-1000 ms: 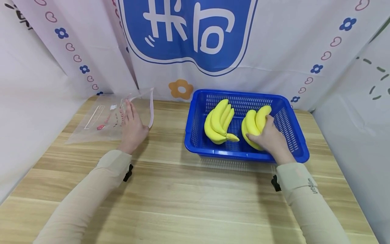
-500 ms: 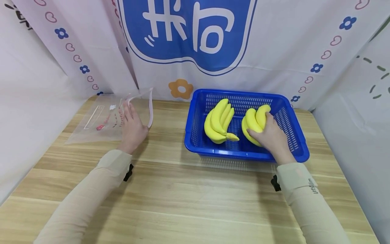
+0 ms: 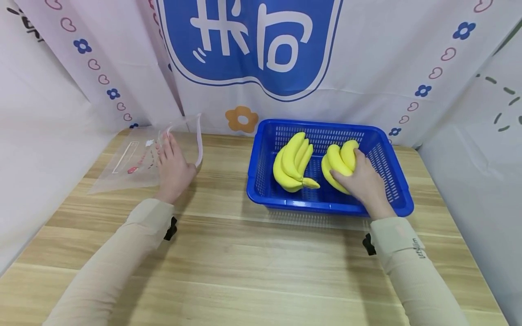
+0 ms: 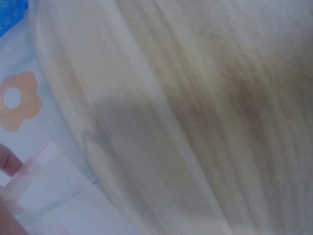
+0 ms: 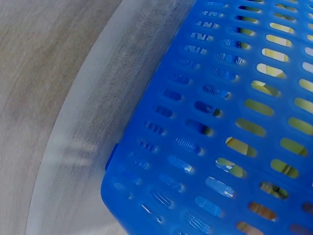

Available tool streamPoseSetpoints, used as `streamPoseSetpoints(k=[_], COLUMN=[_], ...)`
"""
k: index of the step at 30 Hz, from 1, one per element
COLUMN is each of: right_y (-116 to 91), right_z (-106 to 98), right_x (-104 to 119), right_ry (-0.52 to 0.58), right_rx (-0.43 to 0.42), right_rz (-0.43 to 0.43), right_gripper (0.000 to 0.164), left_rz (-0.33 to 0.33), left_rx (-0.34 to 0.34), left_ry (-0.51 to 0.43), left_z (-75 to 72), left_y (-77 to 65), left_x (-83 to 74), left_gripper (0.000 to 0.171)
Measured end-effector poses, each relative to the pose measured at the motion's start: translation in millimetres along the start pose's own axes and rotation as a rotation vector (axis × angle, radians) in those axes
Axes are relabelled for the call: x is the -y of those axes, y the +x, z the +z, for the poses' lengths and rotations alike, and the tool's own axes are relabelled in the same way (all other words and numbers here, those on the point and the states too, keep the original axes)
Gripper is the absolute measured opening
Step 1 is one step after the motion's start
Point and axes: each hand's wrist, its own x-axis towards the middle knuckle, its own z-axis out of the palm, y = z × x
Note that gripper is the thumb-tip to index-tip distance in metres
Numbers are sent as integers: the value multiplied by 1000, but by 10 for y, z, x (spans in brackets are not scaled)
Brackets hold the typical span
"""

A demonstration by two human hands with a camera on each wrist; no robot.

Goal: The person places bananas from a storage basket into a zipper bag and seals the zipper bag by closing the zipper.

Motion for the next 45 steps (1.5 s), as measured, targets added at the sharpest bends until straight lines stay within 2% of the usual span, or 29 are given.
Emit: streamPoseSetpoints(k=[11, 20, 30, 45], right_y=[-10, -9, -21, -27], right_z=[-2, -9, -6, -7], right_x=[8, 8, 14, 25], right_ry=[0, 1, 3, 17], right_rx=[-9, 6, 4, -8], right_rz=[5, 14, 22, 18], right_gripper=[100, 103, 103, 99], left_rz=[-21, -19, -13, 53], left_rx=[31, 8, 33, 89], left_ry=[-39, -108, -241, -232], left_z=[-101, -120, -165, -154], left_y=[-23, -17, -43, -134], left_x=[-75, -68, -231, -398], left_gripper=[94, 99, 107, 107])
